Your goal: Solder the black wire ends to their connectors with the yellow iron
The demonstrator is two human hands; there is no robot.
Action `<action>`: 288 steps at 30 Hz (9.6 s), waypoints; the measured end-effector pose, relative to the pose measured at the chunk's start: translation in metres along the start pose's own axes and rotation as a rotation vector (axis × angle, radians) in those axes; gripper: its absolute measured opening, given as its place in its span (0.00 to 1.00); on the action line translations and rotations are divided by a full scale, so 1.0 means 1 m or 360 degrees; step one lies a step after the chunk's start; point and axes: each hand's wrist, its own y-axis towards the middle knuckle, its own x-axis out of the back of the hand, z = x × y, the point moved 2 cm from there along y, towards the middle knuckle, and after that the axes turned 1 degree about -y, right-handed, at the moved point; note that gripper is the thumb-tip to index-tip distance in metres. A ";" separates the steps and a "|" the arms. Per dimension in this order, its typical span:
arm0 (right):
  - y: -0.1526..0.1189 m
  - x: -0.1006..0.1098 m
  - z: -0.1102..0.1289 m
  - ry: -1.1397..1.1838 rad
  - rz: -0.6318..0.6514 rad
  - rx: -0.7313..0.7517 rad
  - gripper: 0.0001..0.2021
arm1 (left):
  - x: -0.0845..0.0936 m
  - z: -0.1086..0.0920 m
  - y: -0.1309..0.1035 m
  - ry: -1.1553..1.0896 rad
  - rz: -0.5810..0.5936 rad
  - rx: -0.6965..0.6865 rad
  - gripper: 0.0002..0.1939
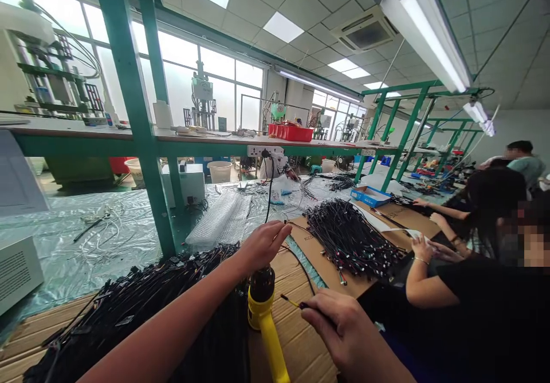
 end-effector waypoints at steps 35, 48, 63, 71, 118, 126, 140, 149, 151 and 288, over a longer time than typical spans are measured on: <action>0.110 -0.038 -0.015 -0.0236 -0.0085 0.0073 0.14 | 0.050 0.033 -0.044 -0.0379 -0.0364 0.0343 0.23; 0.116 -0.041 -0.016 -0.0295 -0.0027 0.0076 0.14 | 0.054 0.038 -0.050 -0.0354 -0.0362 0.0347 0.22; 0.122 -0.044 -0.018 -0.0387 0.0000 0.0089 0.15 | 0.055 0.038 -0.048 -0.0331 -0.0362 0.0334 0.22; 0.120 -0.044 -0.019 -0.0397 -0.0002 0.0095 0.15 | 0.051 0.039 -0.046 -0.0311 -0.0343 0.0313 0.22; 0.119 -0.048 -0.017 -0.0475 -0.0006 0.0025 0.12 | 0.035 0.041 -0.051 -0.0206 -0.0387 0.0241 0.19; 0.117 -0.046 -0.012 -0.0497 -0.0028 0.0034 0.12 | 0.035 0.038 -0.050 -0.0216 -0.0391 0.0249 0.19; 0.116 -0.047 -0.014 -0.0568 -0.0140 0.0119 0.08 | 0.038 0.034 -0.050 -0.0213 -0.0384 0.0235 0.20; 0.116 -0.055 -0.021 -0.0839 -0.0302 0.0206 0.09 | 0.038 0.036 -0.050 -0.0208 -0.0380 0.0234 0.20; 0.113 -0.055 -0.019 -0.0879 -0.0328 0.0250 0.09 | 0.037 0.036 -0.050 -0.0207 -0.0379 0.0235 0.20; 0.109 -0.064 -0.015 -0.0608 -0.0337 0.0112 0.09 | 0.047 0.034 -0.054 -0.0178 -0.0400 0.0258 0.20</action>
